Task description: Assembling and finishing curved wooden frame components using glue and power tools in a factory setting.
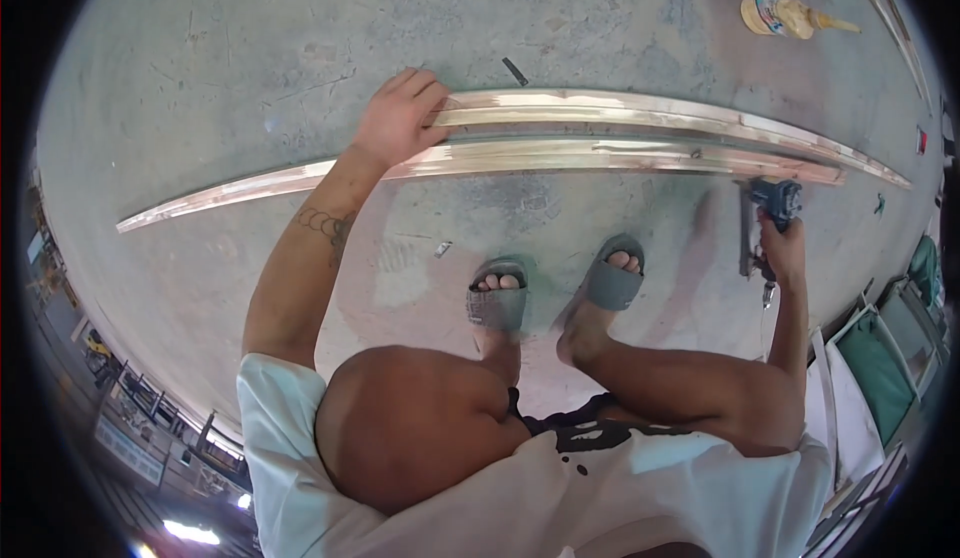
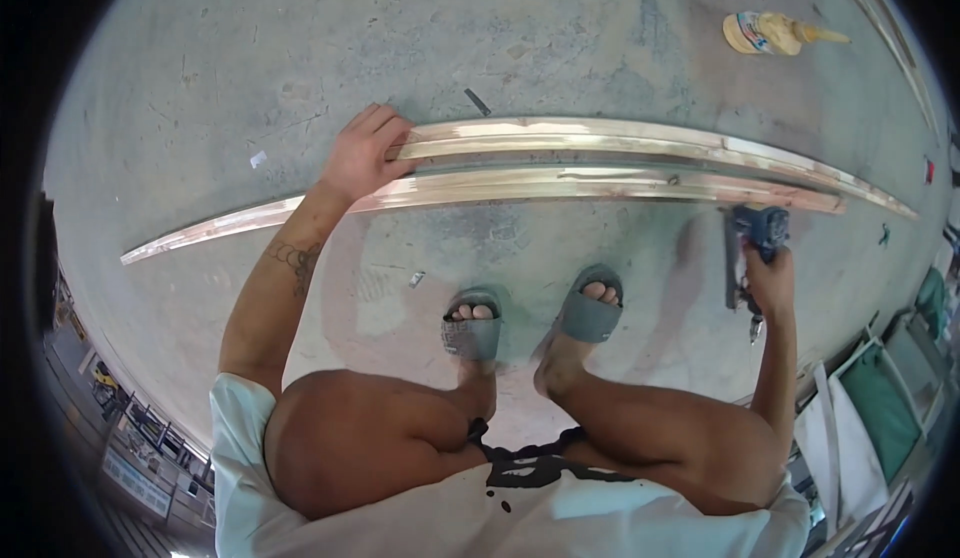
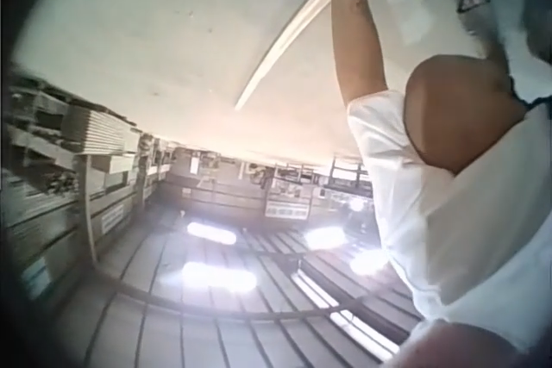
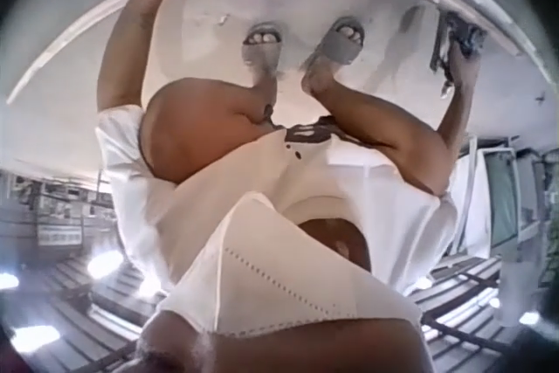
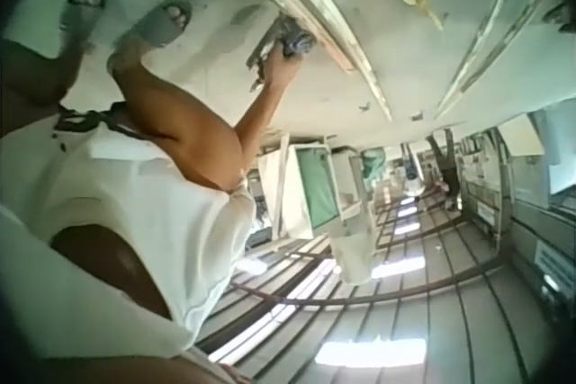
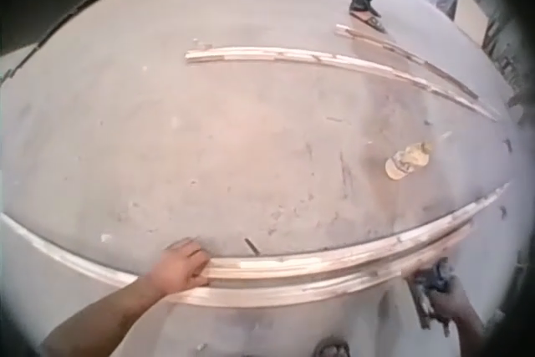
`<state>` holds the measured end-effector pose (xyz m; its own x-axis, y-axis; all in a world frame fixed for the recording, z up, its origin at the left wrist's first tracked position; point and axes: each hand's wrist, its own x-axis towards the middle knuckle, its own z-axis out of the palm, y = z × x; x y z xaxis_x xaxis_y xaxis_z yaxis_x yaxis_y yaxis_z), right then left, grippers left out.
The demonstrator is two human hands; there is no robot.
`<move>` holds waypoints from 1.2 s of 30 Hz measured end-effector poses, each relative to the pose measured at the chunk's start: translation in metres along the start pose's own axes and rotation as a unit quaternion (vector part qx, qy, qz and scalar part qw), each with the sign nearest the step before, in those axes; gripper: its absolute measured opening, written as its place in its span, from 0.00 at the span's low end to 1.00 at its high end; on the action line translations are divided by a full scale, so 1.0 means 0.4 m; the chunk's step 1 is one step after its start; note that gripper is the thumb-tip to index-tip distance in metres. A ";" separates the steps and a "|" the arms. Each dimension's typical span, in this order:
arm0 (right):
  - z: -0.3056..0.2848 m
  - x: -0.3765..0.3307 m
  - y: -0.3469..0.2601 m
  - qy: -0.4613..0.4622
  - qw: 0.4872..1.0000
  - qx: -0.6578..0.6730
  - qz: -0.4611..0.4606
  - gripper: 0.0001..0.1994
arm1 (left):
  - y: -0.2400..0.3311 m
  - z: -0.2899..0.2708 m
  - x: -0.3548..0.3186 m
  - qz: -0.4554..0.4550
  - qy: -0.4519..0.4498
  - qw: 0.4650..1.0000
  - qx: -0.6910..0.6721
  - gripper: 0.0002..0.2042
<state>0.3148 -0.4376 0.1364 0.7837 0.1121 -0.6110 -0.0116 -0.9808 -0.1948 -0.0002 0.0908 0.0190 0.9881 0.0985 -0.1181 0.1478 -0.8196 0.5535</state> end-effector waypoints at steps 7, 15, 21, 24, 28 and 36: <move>0.086 -0.073 -0.480 -0.148 0.878 -0.166 -0.424 0.16 | 0.104 0.078 0.128 0.067 0.042 0.996 -0.044 0.17; 0.232 -0.036 -0.755 -0.201 0.792 -0.307 -0.488 0.15 | 0.112 0.085 0.131 0.063 0.049 0.996 -0.047 0.17; 0.256 -0.021 -0.726 -0.198 0.837 -0.239 -0.451 0.18 | 0.101 0.101 0.126 0.077 0.096 0.990 -0.072 0.18; 0.267 -0.022 -0.733 -0.204 0.847 -0.233 -0.433 0.17 | 0.089 0.105 0.117 0.077 0.097 0.989 -0.078 0.19; 0.274 -0.011 -0.721 -0.202 0.846 -0.232 -0.435 0.18 | 0.059 0.080 0.092 0.029 0.040 0.994 -0.095 0.22; 0.247 -0.043 -0.754 -0.218 0.852 -0.205 -0.429 0.16 | -0.038 0.031 -0.087 -0.046 0.103 0.993 -0.022 0.33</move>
<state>0.2436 -0.1279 0.1299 0.0884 0.7774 -0.6228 0.7374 -0.4713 -0.4837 -0.0373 0.0928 0.0043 0.9573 0.2890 -0.0005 0.2348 -0.7770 0.5840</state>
